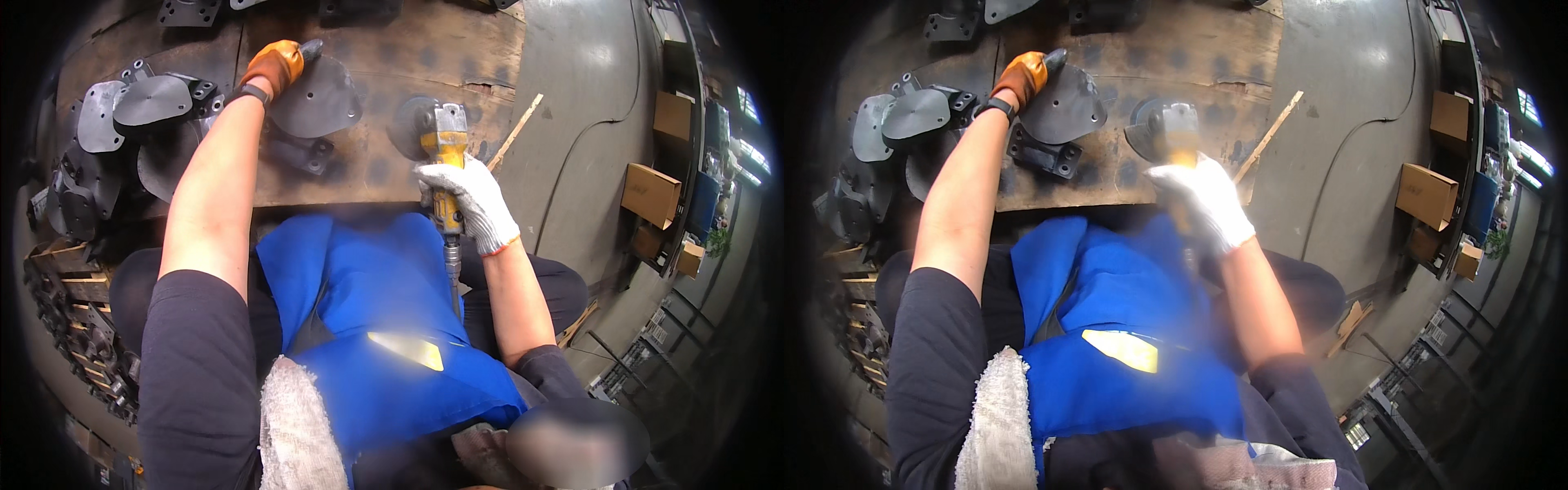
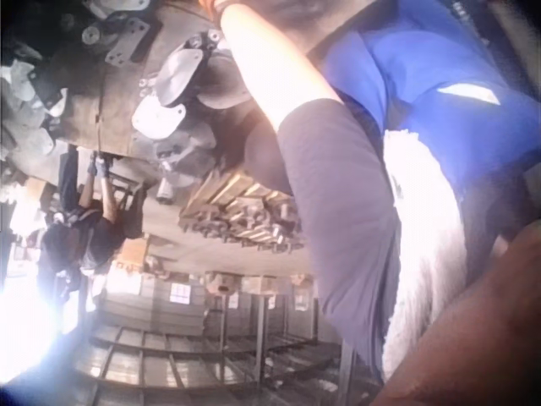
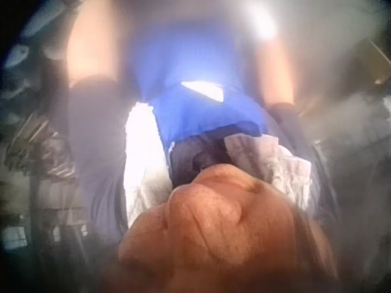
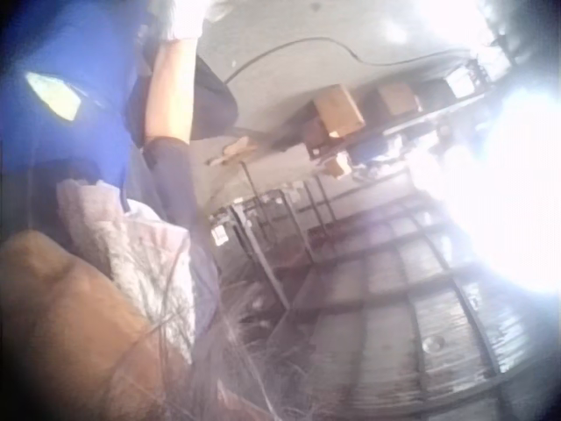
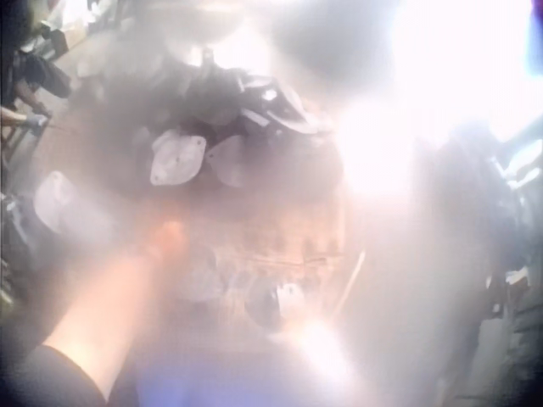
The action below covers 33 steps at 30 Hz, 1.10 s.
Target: The person sits on the floor and uses a handheld angle grinder to smooth the surfaces of several metal parts. They repeatedly pick up parts, grind them, and place them back on a wooden board.
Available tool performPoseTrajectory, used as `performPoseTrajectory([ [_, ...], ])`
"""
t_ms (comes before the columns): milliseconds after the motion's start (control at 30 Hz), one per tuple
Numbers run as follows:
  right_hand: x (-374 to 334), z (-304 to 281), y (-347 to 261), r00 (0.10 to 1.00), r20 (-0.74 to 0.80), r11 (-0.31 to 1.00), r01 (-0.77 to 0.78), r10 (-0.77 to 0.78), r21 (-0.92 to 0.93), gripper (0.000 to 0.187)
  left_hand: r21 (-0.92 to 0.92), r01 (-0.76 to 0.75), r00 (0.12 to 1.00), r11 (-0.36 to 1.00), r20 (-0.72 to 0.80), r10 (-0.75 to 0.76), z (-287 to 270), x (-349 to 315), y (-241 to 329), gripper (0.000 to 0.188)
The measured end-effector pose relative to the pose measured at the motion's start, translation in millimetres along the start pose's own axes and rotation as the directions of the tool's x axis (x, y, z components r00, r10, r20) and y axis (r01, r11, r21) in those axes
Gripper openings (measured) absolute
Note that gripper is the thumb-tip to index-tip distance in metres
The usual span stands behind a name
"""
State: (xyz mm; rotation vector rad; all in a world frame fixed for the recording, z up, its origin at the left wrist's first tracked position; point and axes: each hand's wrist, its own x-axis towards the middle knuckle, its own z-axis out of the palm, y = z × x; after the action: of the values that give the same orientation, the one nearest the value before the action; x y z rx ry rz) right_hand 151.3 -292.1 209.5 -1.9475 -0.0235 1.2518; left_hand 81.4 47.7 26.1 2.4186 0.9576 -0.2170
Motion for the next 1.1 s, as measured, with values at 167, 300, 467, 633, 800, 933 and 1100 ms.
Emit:
performPoseTrajectory([
  [167, 4, 17, -19, 0.996, 0.084, 0.987, 0.005, 0.008, -0.158, 0.035, 0.088, 0.045, 0.994, 0.995, 0.095, -0.053, -9, 8, 16, 0.04],
  [300, 15, 28, -33, 0.995, 0.097, 0.952, 0.016, 0.015, -0.305, 0.035, 0.068, 0.09, 0.989, 0.994, 0.111, -0.098, -7, 10, 19, 0.047],
  [467, 24, 36, -46, 0.986, 0.16, 0.967, -0.014, 0.056, -0.254, 0.037, 0.022, 0.13, 0.981, 0.991, 0.143, -0.132, -13, 8, 23, 0.052],
  [633, 32, 50, -54, 0.99, 0.112, 0.959, -0.047, 0.081, -0.279, 0.043, 0.009, 0.106, 0.986, 0.994, 0.129, -0.106, -10, 11, 19, 0.046],
  [800, 40, 58, -64, 0.99, 0.109, 0.937, -0.043, 0.086, -0.346, 0.04, 0.003, 0.112, 0.985, 0.994, 0.13, -0.112, -9, 11, 17, 0.038],
  [933, 46, 63, -65, 0.991, 0.102, 0.938, -0.045, 0.084, -0.344, 0.04, -0.006, 0.112, 0.988, 0.994, 0.11, -0.111, -2, 15, 11, 0.037],
  [1100, 53, 68, -63, 0.993, 0.112, 0.895, 0.087, -0.042, -0.437, 0.04, -0.023, 0.121, 0.982, 0.992, 0.151, -0.116, -14, 10, 22, 0.036],
])
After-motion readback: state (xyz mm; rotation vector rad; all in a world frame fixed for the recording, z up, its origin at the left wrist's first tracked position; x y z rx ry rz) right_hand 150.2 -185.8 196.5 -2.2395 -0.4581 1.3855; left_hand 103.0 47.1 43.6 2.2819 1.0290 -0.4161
